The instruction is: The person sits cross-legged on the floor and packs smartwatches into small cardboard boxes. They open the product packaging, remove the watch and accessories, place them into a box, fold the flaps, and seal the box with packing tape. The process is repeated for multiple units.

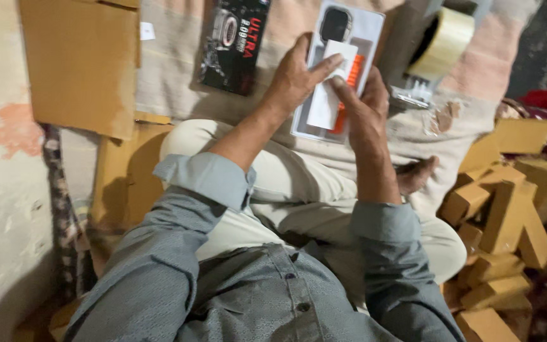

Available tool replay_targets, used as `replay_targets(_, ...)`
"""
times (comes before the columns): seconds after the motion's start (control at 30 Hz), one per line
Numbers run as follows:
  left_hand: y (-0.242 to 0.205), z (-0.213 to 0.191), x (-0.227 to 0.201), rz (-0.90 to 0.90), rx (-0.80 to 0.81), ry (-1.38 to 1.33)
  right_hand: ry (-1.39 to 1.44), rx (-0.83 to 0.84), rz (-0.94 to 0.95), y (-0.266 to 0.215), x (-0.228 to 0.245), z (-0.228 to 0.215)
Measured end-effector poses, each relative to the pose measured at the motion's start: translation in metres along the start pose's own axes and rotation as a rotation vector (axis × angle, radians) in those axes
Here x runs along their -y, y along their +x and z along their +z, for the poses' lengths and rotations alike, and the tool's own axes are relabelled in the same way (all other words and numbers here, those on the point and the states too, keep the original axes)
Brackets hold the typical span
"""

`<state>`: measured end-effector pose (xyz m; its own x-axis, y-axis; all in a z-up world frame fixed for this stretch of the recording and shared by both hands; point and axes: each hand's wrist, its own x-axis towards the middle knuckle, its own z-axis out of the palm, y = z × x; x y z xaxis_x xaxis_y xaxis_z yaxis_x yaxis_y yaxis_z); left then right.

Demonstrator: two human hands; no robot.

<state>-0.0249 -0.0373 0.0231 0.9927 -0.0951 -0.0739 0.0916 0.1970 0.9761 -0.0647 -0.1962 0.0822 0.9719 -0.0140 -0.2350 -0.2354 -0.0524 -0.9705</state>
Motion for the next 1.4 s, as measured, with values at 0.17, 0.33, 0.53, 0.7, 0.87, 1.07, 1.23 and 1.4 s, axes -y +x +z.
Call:
replay_targets(0.17, 0.011, -0.032, -0.015, -0.107, -0.270, 0.858, 0.228, -0.041, 0.032, 0.008, -0.021, -0.013)
replay_targets(0.33, 0.017, -0.067, -0.012, -0.318, -0.511, 1.379, 0.263, -0.064, 0.016, 0.000, -0.017, -0.021)
replay_targets(0.53, 0.005, -0.055, -0.028, -0.284, -0.188, 0.597, 0.322, -0.037, 0.001, -0.020, 0.011, -0.021)
replay_targets(0.7, -0.039, -0.031, -0.045, -0.224, 0.080, -0.073, 0.382, -0.013, 0.007, -0.020, -0.004, -0.013)
replay_targets(0.87, -0.053, -0.014, -0.041, -0.143, 0.116, -0.125, 0.254, -0.016, -0.067, -0.017, -0.033, 0.005)
replay_targets(1.07, -0.052, -0.009, -0.021, 0.177, 0.095, 0.481, 0.227, -0.037, -0.283, -0.019, -0.048, 0.024)
replay_targets(1.23, -0.053, -0.002, -0.013, 0.131, 0.074, 0.560, 0.036, -0.143, -0.154, -0.017, -0.046, 0.030)
replay_targets(1.4, -0.059, 0.006, -0.026, 0.246, 0.022, 0.631, 0.240, 0.077, -0.180, -0.021, -0.047, 0.033)
